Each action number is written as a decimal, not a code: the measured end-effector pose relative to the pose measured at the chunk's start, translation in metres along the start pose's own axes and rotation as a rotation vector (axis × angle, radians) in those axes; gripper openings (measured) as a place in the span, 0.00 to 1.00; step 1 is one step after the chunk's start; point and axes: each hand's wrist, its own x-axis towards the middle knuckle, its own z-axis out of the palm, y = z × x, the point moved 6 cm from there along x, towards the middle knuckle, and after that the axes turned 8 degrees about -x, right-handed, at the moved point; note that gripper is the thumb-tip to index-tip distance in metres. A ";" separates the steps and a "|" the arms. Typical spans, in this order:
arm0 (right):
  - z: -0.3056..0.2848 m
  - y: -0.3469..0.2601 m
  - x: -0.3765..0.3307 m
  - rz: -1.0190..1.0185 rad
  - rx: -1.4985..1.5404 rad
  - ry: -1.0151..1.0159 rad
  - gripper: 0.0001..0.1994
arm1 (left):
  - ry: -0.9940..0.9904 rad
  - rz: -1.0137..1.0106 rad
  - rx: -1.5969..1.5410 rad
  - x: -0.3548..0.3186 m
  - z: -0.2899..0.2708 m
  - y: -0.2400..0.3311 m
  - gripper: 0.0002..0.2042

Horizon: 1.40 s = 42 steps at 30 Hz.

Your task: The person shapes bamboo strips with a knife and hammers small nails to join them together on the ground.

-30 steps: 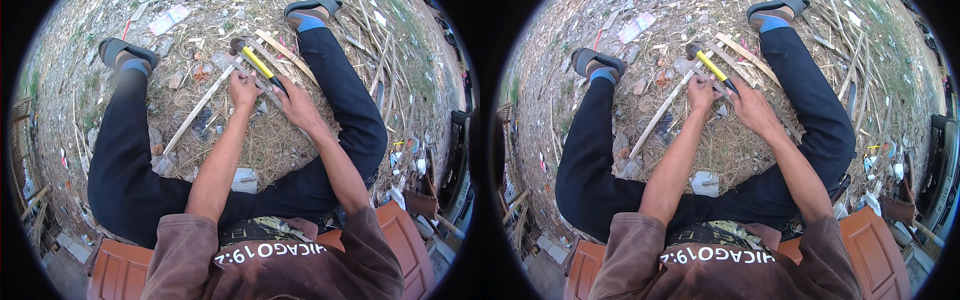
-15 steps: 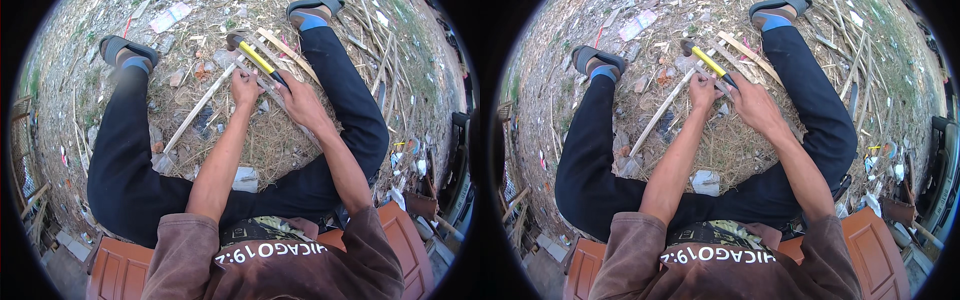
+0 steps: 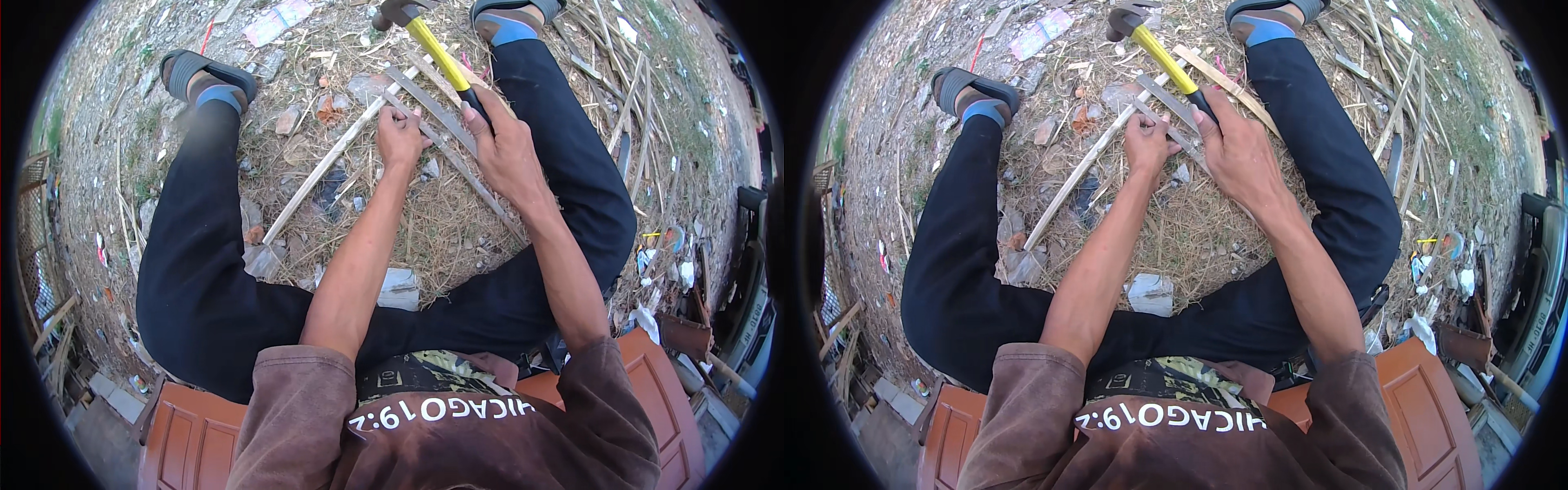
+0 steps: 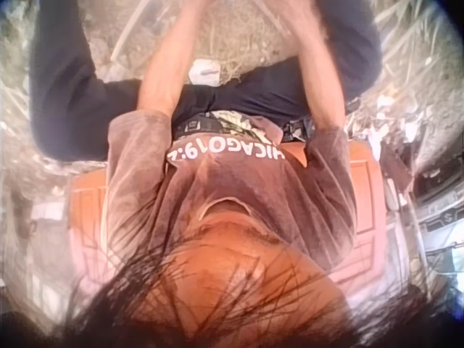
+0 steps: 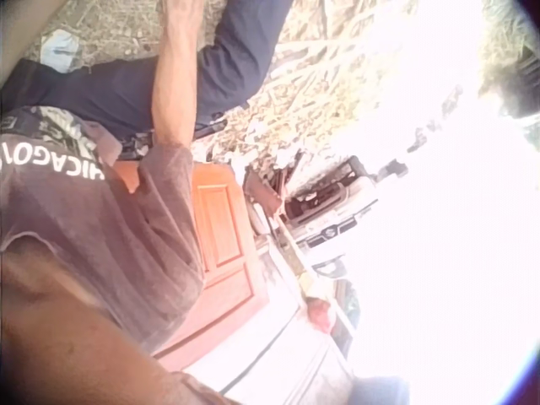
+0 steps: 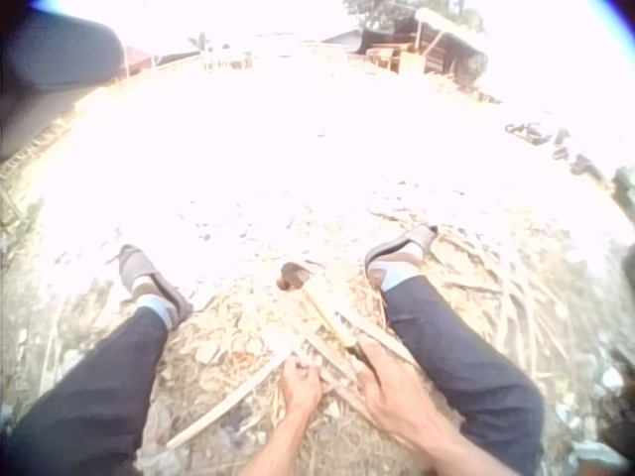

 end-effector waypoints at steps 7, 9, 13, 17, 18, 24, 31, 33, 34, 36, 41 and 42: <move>0.043 0.031 -0.033 0.116 -0.079 -0.123 0.16 | -0.019 -0.026 -0.003 0.001 0.008 -0.003 0.11; 0.047 0.038 -0.036 0.184 -0.126 -0.204 0.16 | -0.041 -0.048 -0.002 0.000 0.011 -0.005 0.11; 0.020 -0.004 -0.012 0.056 0.025 -0.055 0.15 | -0.004 -0.005 -0.033 0.003 -0.002 -0.006 0.12; -0.002 -0.022 -0.005 0.045 0.066 0.022 0.15 | -0.019 -0.022 0.037 0.003 0.001 -0.001 0.13; 0.013 -0.001 -0.014 0.043 0.048 0.029 0.16 | -0.022 -0.015 0.031 0.002 0.005 -0.001 0.13; 0.031 0.029 -0.022 0.145 0.006 -0.058 0.16 | -0.013 -0.013 0.009 0.004 0.004 -0.007 0.13; 0.047 0.028 -0.045 0.126 0.112 0.099 0.15 | -0.016 -0.046 -0.022 0.001 0.005 -0.005 0.13; 0.064 0.043 -0.056 0.170 0.057 -0.022 0.15 | -0.025 -0.016 -0.031 0.001 0.006 -0.007 0.12; 0.068 0.044 -0.056 0.136 0.008 -0.040 0.16 | -0.028 -0.013 -0.036 0.002 0.005 -0.007 0.12; 0.069 0.047 -0.059 0.127 -0.011 -0.028 0.15 | -0.031 -0.014 -0.046 0.003 0.004 -0.007 0.12; 0.052 0.023 -0.050 0.174 0.080 0.005 0.15 | -0.008 -0.012 -0.023 0.001 0.001 -0.003 0.13; 0.054 0.022 -0.049 0.200 0.086 -0.029 0.16 | -0.005 -0.014 -0.019 0.000 -0.001 -0.003 0.13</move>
